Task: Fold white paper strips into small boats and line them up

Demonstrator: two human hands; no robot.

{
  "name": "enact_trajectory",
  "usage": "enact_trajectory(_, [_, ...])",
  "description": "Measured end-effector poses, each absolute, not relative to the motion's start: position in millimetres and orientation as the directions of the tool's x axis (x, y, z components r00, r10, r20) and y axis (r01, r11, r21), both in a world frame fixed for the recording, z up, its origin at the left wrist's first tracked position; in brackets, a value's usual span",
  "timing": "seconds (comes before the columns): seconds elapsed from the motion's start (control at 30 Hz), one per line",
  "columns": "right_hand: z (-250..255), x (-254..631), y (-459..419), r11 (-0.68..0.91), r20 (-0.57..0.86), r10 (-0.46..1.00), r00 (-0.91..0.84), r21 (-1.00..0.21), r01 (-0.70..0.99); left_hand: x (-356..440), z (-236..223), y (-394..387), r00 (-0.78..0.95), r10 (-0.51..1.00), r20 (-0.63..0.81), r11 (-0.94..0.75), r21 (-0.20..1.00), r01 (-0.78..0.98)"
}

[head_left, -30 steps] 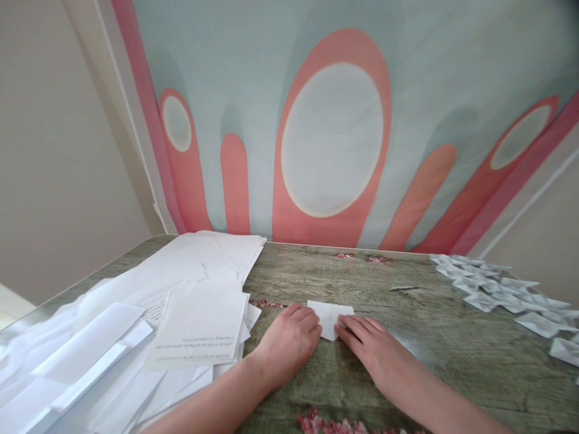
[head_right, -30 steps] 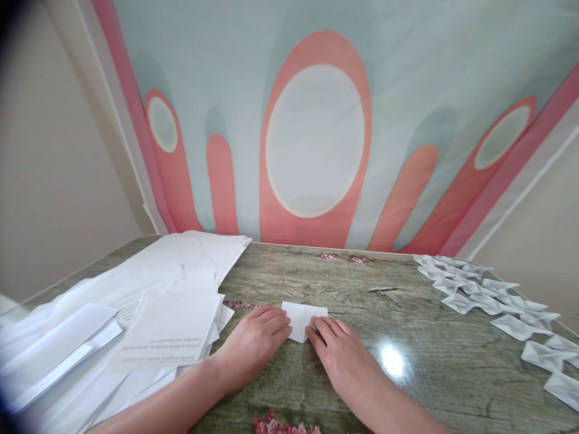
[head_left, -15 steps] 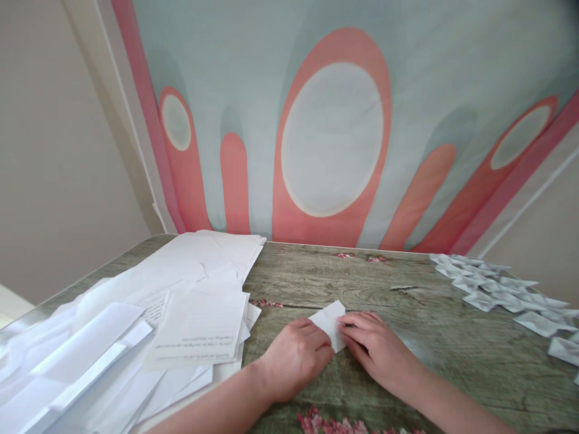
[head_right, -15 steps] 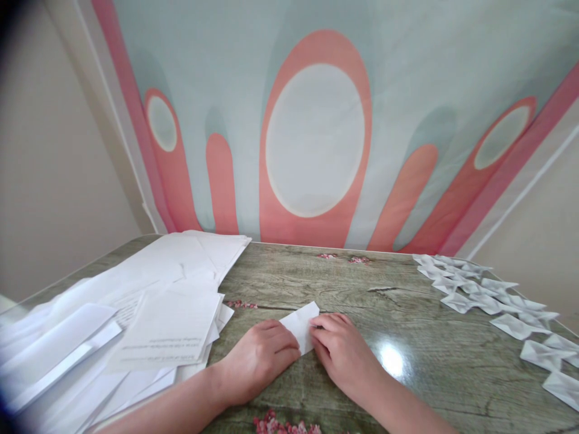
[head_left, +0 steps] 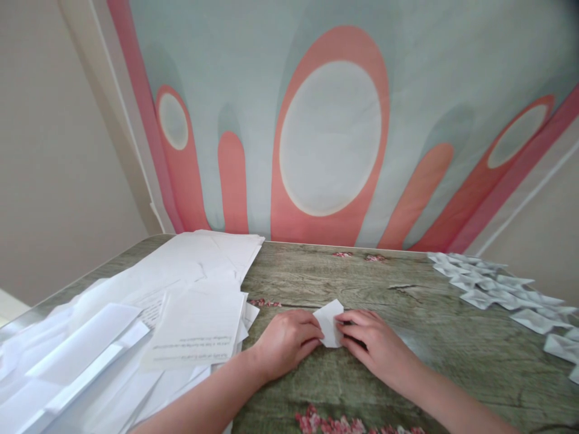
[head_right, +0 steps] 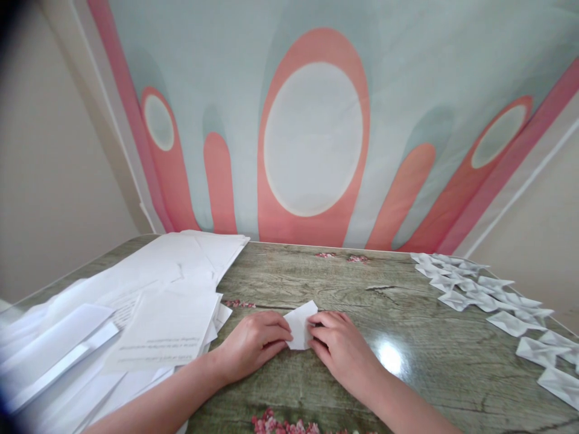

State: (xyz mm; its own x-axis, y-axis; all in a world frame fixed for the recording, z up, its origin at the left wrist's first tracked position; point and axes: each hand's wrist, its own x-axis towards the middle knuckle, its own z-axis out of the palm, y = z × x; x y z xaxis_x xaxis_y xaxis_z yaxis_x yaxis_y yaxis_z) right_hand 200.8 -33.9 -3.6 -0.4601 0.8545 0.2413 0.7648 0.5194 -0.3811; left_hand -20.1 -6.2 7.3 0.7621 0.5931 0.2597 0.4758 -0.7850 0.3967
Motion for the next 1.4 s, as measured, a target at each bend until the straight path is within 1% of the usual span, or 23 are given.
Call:
enact_trajectory(0.2, [-4.2,203.3,-29.2,0.499,0.162,0.862,-0.48,-0.44,0.747,-15.8,6.2,-6.7,0.705,0.661,0.258,-0.711,0.515,0.478])
enact_trajectory(0.37, [0.7,204.2,-28.8,0.511,0.144,0.852,-0.504,-0.441,0.738,-8.9,3.2,-6.9,0.594,0.771,0.231,-0.593,0.6,0.536])
enact_trajectory(0.47, [9.1,207.0,-31.0,0.545,0.128,0.826,-0.548,-0.429,0.721,-6.5,0.7,-7.0,0.549,0.807,0.218,-0.548,0.622,0.559])
enact_trajectory(0.53, [15.1,210.7,-32.4,0.576,0.102,0.798,-0.593,-0.419,0.702,-5.9,-1.1,-7.2,0.524,0.824,0.218,-0.53,0.624,0.574])
enact_trajectory(0.63, [20.8,219.1,-33.1,0.612,0.028,0.748,-0.664,-0.416,0.673,-5.1,-3.0,-7.4,0.496,0.839,0.224,-0.515,0.622,0.59])
enact_trajectory(0.8, [19.6,233.5,-29.5,0.634,-0.06,0.678,-0.733,-0.456,0.624,-2.8,-3.5,-6.9,0.47,0.853,0.228,-0.5,0.615,0.61])
enact_trajectory(0.9, [18.5,237.8,-26.8,0.648,-0.09,0.65,-0.754,-0.454,0.612,-1.4,-3.6,-6.1,0.463,0.855,0.233,-0.501,0.601,0.623])
enact_trajectory(1.2, [23.0,233.5,-29.6,0.678,-0.116,0.651,-0.75,-0.355,0.643,2.8,-8.5,-6.9,0.445,0.859,0.254,-0.507,0.549,0.665])
enact_trajectory(1.4, [24.4,228.9,-31.8,0.683,-0.113,0.662,-0.741,-0.317,0.658,3.2,-6.0,-10.7,0.458,0.834,0.309,-0.552,0.486,0.677])
